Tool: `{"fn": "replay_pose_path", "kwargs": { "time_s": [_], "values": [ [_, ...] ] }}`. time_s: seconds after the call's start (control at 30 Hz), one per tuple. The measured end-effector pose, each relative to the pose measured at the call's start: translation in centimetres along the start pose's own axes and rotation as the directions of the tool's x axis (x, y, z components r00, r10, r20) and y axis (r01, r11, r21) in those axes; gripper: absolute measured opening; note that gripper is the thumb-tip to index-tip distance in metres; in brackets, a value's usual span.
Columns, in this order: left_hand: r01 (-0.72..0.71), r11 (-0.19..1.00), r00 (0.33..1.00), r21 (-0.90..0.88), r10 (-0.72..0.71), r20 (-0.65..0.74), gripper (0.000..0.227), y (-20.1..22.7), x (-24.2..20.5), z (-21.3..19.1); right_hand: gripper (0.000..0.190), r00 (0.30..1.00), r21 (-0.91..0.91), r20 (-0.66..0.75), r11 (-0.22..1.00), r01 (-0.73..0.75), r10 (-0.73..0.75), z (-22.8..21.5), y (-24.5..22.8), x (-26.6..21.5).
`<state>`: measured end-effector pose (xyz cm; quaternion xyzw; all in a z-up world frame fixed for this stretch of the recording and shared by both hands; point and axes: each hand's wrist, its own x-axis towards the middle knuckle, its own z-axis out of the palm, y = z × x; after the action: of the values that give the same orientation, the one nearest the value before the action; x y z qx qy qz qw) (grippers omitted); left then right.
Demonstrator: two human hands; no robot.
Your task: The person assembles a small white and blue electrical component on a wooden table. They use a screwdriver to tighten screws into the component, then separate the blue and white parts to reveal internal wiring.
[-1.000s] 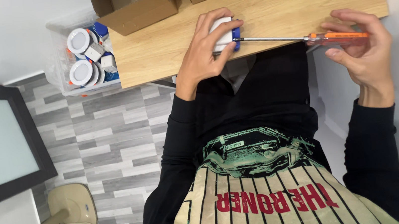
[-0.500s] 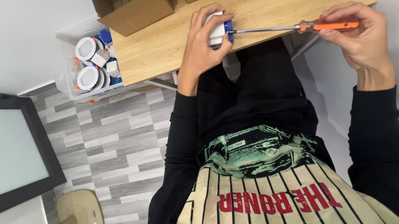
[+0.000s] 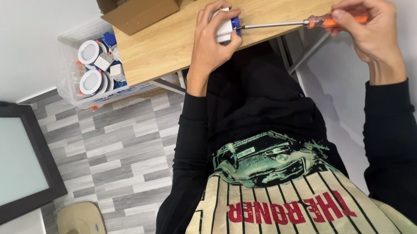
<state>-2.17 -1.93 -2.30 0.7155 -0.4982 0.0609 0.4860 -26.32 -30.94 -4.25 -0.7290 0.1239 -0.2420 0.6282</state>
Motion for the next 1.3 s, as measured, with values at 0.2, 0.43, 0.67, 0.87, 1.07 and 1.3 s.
{"fn": "replay_pose_path", "kwargs": {
  "time_s": [0.2, 0.43, 0.67, 0.87, 1.07, 1.3],
  "values": [
    [0.000, 1.000, 1.000, -0.008, 0.000, 0.002, 0.039, -0.3, 0.0, 0.0, 0.024, 0.999, 0.137, -0.045, 0.991, -0.001, 0.007, -0.5, 1.4, 0.4],
    [0.018, 1.000, 1.000, -0.020, -0.017, 0.008, 0.038, 0.0, -0.1, -0.1, 0.023, 0.987, -0.037, 0.093, 0.990, 0.133, -0.129, 0.9, -2.7, 0.8],
    [0.033, 0.999, 0.999, -0.029, -0.033, 0.009, 0.038, 0.1, 0.1, -0.1, 0.010, 0.986, -0.050, 0.081, 0.987, 0.151, -0.147, -1.2, 0.5, 1.3],
    [0.033, 0.998, 0.999, -0.045, -0.033, 0.009, 0.037, 0.4, 0.3, -0.3, 0.025, 0.974, 0.041, 0.099, 0.979, 0.200, -0.203, -2.5, 3.2, 1.4],
    [0.062, 0.997, 0.998, -0.047, -0.061, 0.015, 0.035, 0.2, 0.2, -0.1, 0.022, 0.976, 0.066, 0.107, 0.981, 0.182, -0.188, -2.5, 2.9, 1.4],
    [0.054, 0.997, 0.998, -0.048, -0.055, -0.011, 0.023, 0.7, 0.7, -0.4, 0.025, 0.976, 0.074, 0.087, 0.978, 0.193, -0.199, -3.2, 3.5, 1.8]
  ]
}}
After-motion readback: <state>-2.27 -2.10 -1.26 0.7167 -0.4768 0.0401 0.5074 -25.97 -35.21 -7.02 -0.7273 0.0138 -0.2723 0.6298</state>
